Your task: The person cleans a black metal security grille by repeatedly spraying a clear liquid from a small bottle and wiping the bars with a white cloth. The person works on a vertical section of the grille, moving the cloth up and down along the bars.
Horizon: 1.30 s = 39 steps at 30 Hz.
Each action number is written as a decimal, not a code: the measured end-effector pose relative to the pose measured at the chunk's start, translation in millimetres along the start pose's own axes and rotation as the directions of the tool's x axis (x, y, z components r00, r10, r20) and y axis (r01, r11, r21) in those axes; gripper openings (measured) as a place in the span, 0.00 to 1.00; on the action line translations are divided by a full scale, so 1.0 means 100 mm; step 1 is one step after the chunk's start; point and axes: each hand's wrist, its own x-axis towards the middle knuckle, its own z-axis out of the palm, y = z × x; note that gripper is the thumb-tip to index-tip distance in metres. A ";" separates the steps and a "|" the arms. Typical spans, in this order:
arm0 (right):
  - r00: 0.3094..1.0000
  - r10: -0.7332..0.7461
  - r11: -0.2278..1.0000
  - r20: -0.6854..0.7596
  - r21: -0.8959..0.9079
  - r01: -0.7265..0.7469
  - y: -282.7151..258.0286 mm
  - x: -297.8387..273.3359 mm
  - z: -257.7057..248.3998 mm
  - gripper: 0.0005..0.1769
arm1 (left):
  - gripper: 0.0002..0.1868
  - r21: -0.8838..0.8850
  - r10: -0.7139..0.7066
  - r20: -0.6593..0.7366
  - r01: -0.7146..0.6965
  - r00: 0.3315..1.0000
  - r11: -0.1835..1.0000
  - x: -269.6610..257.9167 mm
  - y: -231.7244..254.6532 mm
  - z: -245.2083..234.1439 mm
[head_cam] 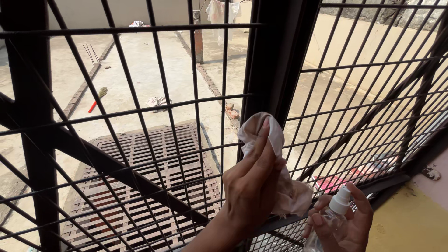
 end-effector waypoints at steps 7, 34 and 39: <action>1.000 0.012 1.000 -0.026 -0.002 -0.012 0.02 -0.04 -0.14 0.47 | 0.25 0.142 -0.166 0.116 0.149 0.979 0.978 0.15 0.05 0.07; 0.998 0.061 0.996 0.006 -0.073 -0.060 0.15 -0.26 -0.29 0.48 | 0.26 0.140 -0.027 0.093 0.014 0.995 0.990 0.00 -0.08 -0.07; 0.995 -0.042 0.998 0.095 0.057 0.036 0.24 -0.17 -0.45 0.46 | 0.25 0.164 -0.098 0.075 0.085 0.992 0.983 0.20 -0.07 0.17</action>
